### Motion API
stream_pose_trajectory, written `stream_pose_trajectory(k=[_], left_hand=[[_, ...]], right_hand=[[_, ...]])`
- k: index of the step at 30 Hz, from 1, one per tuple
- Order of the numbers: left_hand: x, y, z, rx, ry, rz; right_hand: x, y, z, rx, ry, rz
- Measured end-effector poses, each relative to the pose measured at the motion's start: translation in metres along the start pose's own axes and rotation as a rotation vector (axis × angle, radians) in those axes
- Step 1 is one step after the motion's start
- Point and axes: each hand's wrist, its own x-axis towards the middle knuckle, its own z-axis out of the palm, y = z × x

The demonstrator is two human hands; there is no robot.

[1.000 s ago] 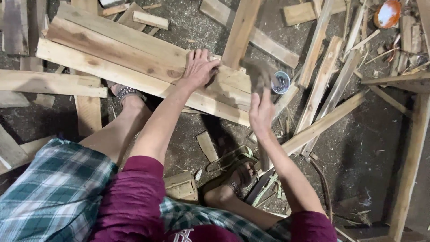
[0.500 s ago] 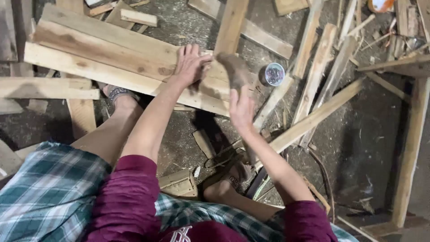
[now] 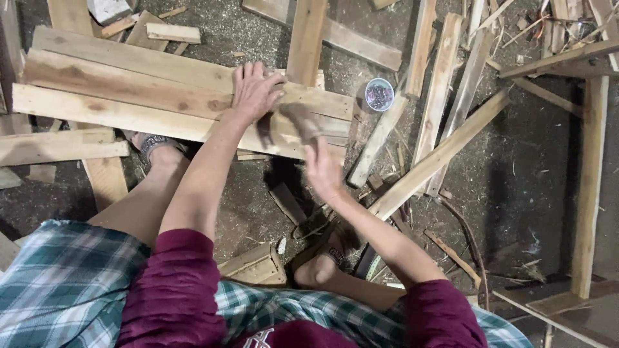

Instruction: Hammering nails into wooden planks to assemble a structure on the floor of a workshop.

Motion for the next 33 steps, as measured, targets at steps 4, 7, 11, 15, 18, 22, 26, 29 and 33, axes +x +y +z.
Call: stream_pose_trajectory(k=[4, 7, 11, 15, 18, 22, 26, 29, 33], left_hand=[[0.011, -0.013, 0.012, 0.059, -0.068, -0.01], [0.016, -0.014, 0.013, 0.053, -0.098, -0.002], [0.012, -0.009, 0.004, -0.031, 0.006, 0.051], [0.012, -0.005, 0.001, -0.054, -0.004, 0.027], [0.015, -0.009, 0.006, -0.025, 0.001, 0.059], [0.015, -0.016, 0.004, 0.053, -0.005, 0.101], [0.014, -0.012, -0.002, 0.14, -0.051, 0.09], [0.01, -0.004, -0.014, 0.073, -0.056, 0.051], [0.009, -0.001, -0.019, 0.058, -0.095, 0.021]], right_hand=[[0.035, 0.053, -0.041, -0.116, 0.382, -0.055], [0.048, 0.059, -0.099, -0.021, 0.471, 0.143], [0.056, 0.126, -0.136, 0.057, 0.596, 0.268], [0.051, 0.192, -0.14, -0.067, 0.678, 0.372], [0.048, 0.179, -0.126, -0.091, 0.666, 0.466], [0.048, 0.151, -0.114, -0.096, 0.656, 0.336], [0.051, 0.104, -0.101, 0.009, 0.439, 0.201], [0.049, 0.083, -0.077, -0.04, 0.254, 0.138], [0.05, 0.057, -0.049, -0.199, 0.028, 0.021]])
